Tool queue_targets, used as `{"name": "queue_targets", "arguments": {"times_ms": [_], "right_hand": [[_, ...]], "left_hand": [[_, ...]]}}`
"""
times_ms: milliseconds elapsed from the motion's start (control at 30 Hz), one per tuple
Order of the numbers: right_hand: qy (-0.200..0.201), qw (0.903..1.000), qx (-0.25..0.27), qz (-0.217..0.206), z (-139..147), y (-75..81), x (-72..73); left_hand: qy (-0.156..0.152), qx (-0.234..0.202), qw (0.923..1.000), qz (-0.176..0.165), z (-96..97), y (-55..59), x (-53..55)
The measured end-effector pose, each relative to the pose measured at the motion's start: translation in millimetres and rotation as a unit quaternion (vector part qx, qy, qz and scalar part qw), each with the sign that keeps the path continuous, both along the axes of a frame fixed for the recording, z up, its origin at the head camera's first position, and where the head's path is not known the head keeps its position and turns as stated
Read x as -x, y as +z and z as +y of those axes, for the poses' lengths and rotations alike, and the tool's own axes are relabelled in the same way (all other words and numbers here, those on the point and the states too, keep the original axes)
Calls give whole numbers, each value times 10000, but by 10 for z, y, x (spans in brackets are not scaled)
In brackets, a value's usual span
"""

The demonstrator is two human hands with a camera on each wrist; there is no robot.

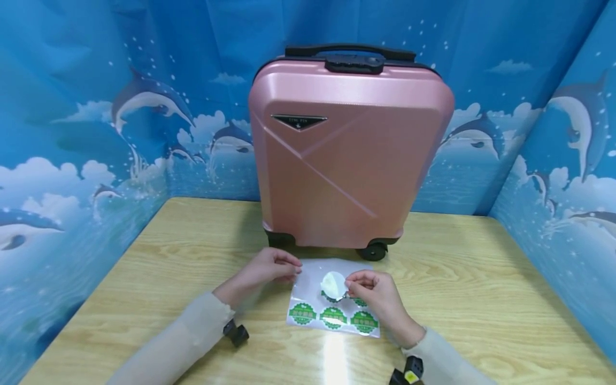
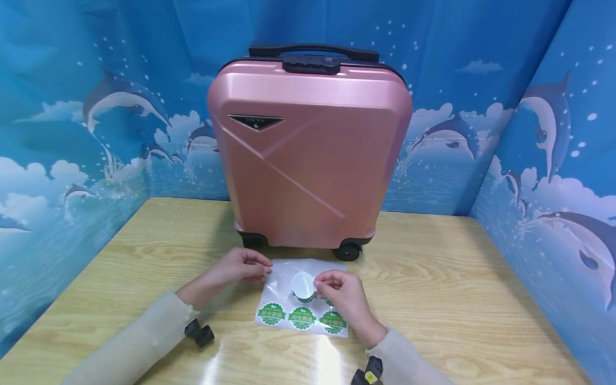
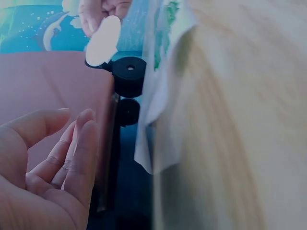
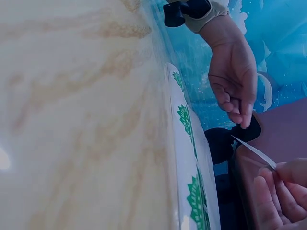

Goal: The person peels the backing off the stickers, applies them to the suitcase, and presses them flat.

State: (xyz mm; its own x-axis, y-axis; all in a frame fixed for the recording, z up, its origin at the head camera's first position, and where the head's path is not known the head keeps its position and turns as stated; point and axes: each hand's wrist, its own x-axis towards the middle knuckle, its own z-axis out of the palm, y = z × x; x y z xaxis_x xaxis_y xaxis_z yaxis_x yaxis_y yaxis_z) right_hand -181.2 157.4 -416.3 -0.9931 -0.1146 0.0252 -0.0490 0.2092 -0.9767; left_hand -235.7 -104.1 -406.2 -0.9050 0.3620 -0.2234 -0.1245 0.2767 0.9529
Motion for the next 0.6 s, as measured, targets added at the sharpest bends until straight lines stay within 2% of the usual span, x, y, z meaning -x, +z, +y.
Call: {"name": "queue_targets", "arguments": {"times_ms": [300, 600], "right_hand": [[-251, 9995, -81, -173, 6, 3, 12], [-355, 9992, -126, -125, -3, 38, 16]], "left_hand": [[-545, -168, 9979, 301, 112, 170, -57], [-808, -320, 9956, 339, 245, 247, -109]]}}
